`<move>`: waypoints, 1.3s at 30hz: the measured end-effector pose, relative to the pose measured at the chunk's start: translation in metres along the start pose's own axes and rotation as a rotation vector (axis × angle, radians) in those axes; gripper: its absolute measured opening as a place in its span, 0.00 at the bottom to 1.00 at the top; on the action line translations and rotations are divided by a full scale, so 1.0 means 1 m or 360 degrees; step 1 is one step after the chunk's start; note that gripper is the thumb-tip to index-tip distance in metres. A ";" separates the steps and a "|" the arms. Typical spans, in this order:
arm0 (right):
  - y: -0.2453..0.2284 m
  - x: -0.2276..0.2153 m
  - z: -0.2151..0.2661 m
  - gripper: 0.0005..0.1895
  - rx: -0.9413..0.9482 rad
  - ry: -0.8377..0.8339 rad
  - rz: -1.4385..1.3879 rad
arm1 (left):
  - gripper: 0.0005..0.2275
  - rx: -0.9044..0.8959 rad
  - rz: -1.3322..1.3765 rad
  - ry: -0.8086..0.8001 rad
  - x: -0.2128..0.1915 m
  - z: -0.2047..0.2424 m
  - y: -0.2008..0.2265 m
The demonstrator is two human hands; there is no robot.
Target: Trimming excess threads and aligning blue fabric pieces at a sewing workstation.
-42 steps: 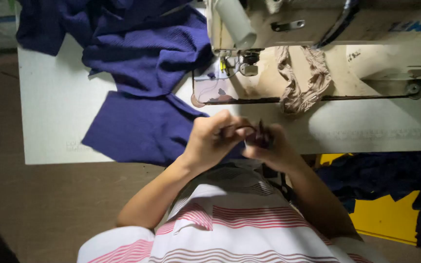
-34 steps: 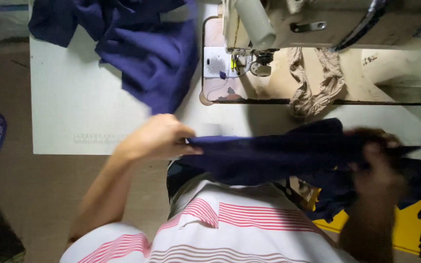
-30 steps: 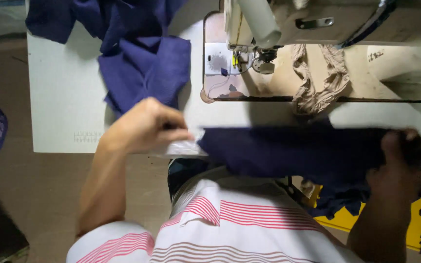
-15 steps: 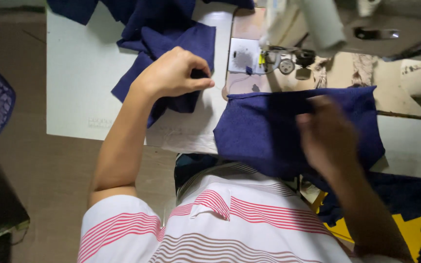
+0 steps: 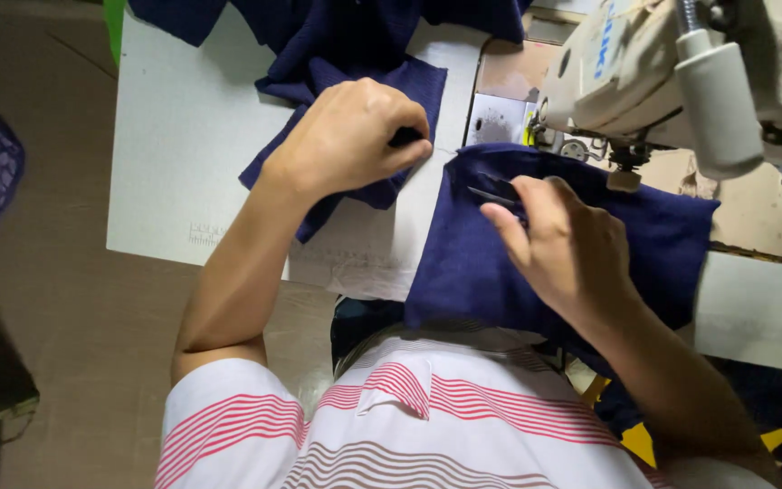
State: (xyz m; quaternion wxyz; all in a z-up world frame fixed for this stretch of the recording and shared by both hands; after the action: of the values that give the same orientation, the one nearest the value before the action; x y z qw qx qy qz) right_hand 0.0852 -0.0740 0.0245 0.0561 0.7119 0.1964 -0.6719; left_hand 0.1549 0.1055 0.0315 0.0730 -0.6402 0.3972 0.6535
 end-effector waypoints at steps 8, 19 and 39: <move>-0.016 0.004 -0.028 0.13 -0.0149 0.0267 -0.0003 | 0.04 -0.0021 0.0287 -0.0028 -0.021 0.008 0.015; 0.002 0.077 0.034 0.18 0.0224 -0.0216 -0.2363 | 0.08 0.0118 0.1337 0.0128 -0.021 0.025 0.040; 0.020 0.033 0.054 0.09 0.0215 0.0254 -0.2093 | 0.08 -0.0014 0.0874 0.0503 0.015 0.024 0.106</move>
State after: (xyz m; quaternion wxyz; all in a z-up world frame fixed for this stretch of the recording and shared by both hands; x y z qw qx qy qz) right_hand 0.0427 -0.1037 -0.0158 -0.4248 0.4934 0.5508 -0.5222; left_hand 0.0695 0.0422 0.0600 -0.1716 -0.6031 0.5587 0.5428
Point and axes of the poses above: each hand's wrist, its own z-axis away from the middle knuckle, its own x-axis out of the palm, y = z × x, the point moved 5 cm from there along -z, towards the middle knuckle
